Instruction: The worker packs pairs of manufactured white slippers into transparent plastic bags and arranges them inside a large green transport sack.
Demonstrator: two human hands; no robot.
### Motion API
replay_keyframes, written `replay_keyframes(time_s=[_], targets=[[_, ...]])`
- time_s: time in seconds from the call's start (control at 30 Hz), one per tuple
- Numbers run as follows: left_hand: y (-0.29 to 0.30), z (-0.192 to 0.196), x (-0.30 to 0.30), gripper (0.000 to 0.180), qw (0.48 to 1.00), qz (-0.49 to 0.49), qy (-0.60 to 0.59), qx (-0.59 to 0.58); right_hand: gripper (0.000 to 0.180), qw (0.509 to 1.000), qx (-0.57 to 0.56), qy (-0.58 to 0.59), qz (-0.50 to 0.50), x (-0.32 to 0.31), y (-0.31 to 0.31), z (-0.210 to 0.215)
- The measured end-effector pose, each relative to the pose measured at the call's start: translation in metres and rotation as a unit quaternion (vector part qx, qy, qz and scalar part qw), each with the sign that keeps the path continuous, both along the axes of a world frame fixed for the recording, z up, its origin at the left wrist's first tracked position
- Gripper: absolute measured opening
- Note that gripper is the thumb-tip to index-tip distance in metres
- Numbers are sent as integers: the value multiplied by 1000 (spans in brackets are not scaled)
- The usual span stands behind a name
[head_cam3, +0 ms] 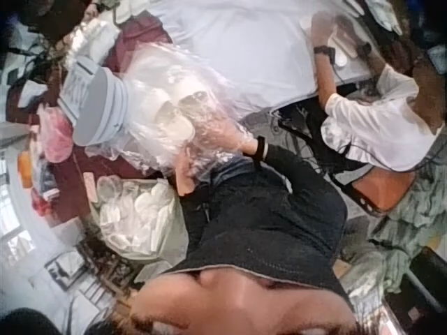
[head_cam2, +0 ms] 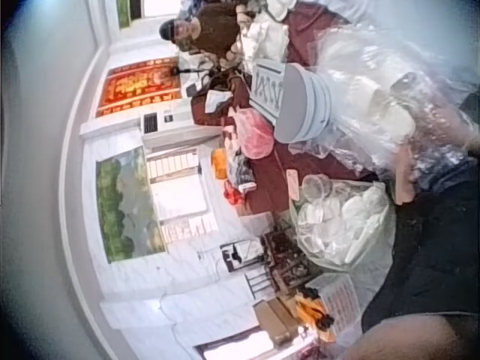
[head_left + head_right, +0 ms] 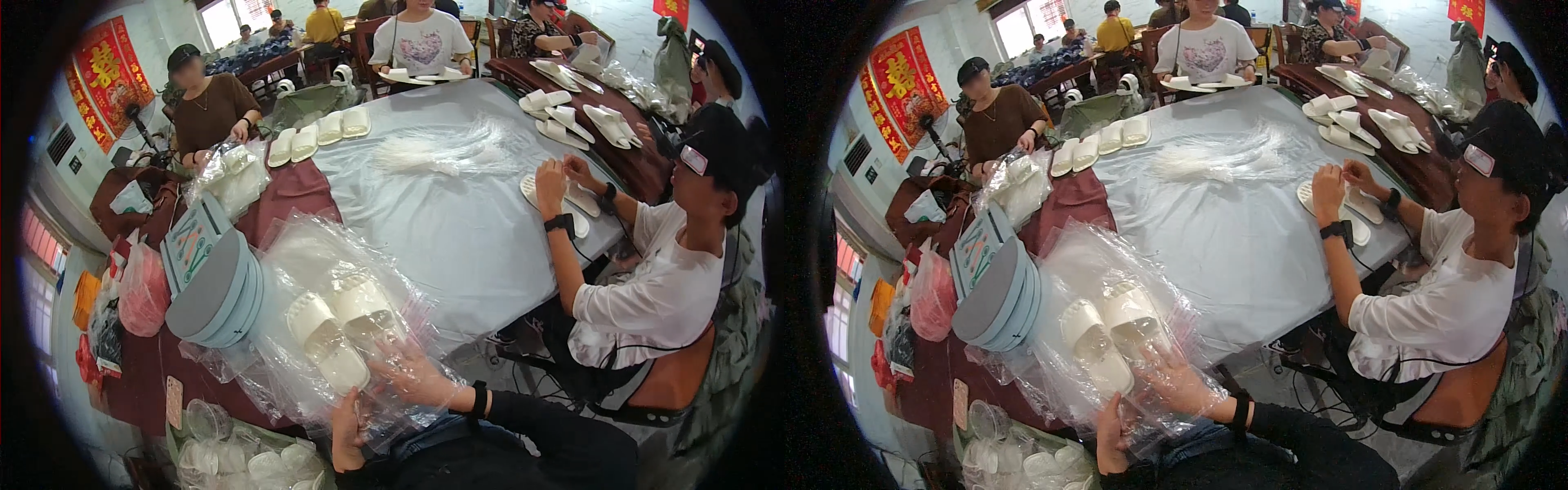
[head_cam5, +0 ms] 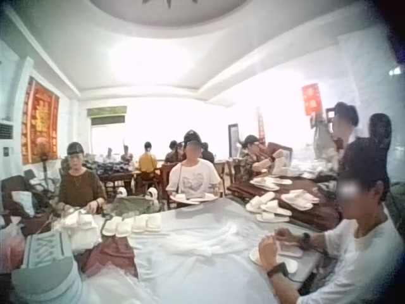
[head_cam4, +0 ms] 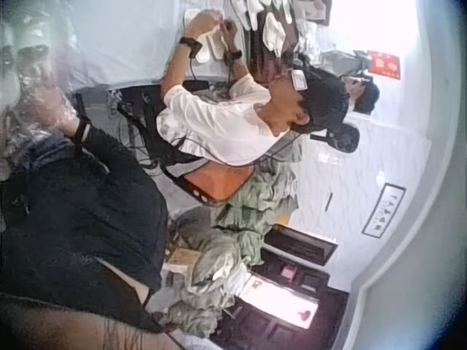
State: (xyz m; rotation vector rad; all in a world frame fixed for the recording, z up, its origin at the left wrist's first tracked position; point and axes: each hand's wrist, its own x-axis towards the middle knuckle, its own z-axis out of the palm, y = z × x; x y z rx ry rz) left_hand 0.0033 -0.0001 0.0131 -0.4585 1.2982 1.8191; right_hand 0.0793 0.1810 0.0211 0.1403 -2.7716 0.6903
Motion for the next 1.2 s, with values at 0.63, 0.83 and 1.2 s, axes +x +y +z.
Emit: replay_keyframes(time_s=[0.63, 0.83, 1.2], targets=[[1, 12, -3, 29, 996, -29, -27, 76, 37, 985, -52, 163, -3, 27, -9, 29], [4, 45, 4, 22, 997, -57, -22, 38, 30, 960, -131, 242, -57, 64, 5, 0], [3, 58, 2, 25, 994, -78, -67, 40, 75, 896, -269, 208, -284, 54, 33, 4]])
